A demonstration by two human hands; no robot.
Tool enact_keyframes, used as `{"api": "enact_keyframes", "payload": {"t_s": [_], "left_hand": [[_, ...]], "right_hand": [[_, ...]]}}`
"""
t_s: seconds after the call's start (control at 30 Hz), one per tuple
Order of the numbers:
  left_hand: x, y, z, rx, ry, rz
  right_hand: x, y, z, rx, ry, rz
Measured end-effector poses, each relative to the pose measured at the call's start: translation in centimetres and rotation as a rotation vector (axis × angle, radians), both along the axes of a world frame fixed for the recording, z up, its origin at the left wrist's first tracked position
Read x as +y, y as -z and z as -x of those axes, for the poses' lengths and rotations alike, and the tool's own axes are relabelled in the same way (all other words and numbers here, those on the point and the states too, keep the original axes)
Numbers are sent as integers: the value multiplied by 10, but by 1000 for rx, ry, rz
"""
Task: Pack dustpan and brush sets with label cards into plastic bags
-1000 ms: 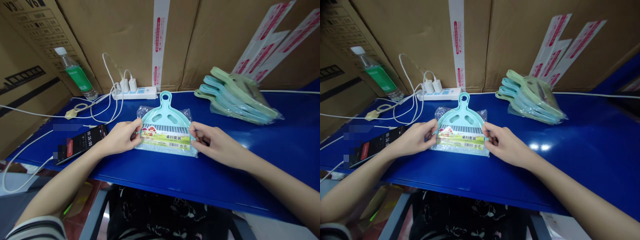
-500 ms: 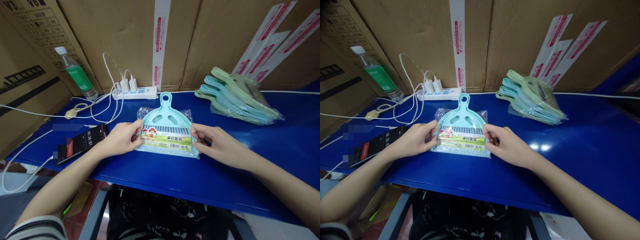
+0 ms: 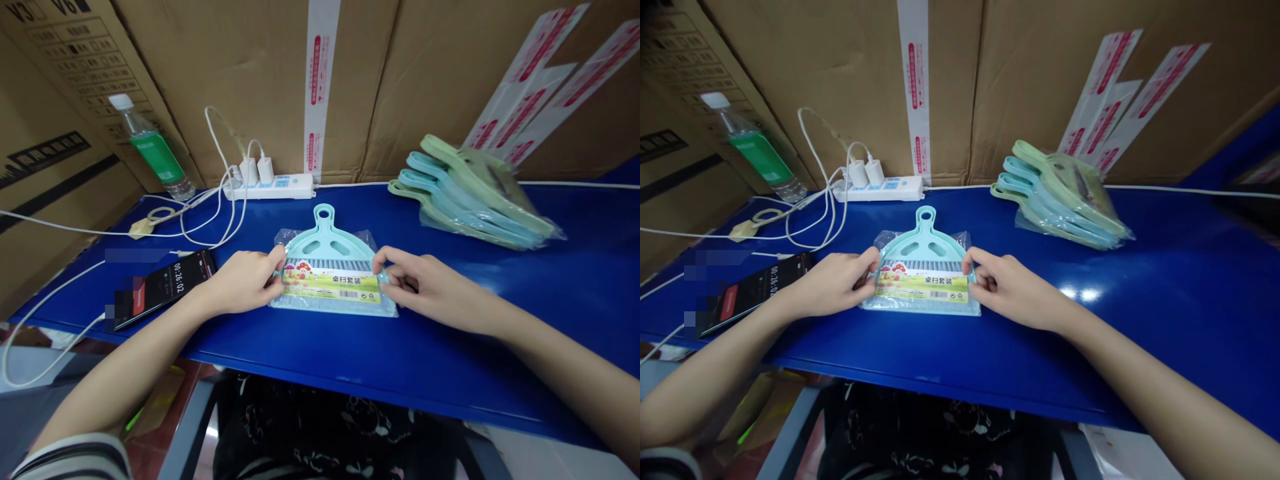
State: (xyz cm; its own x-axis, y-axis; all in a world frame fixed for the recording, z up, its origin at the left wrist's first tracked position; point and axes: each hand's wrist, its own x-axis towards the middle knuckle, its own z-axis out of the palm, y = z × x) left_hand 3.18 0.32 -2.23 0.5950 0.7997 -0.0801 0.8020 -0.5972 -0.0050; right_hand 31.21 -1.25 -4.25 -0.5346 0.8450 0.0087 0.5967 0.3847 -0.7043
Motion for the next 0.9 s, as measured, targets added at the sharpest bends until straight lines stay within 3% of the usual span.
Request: {"api": "enact_keyframes", "payload": {"t_s": [0.2,0.33,0.47,0.6,0.77,0.83,0.9], "left_hand": [[-1,-1,0,7,-6,-68],[0,-5,1,-4,-84,-163],[2,-6,4,195,-192,-253],[3,-2,7,340,-164,-185],[3,1,6,161,-182,-325],[2,1,4,23,-92,-358],[0,0,3,-94,121,-283]], "right_hand": [[1,-3,-2,-17,22,-47],[6,-7,-6,-66,186,-104],[12,-12,-12,-307,377,-252],[15,-13,-17,-532,323,-195],[17,-7,-22,-517,248,-206],[18,-5,-23,-477,257,-237],[18,-6,-22,-398,291,-317]]}}
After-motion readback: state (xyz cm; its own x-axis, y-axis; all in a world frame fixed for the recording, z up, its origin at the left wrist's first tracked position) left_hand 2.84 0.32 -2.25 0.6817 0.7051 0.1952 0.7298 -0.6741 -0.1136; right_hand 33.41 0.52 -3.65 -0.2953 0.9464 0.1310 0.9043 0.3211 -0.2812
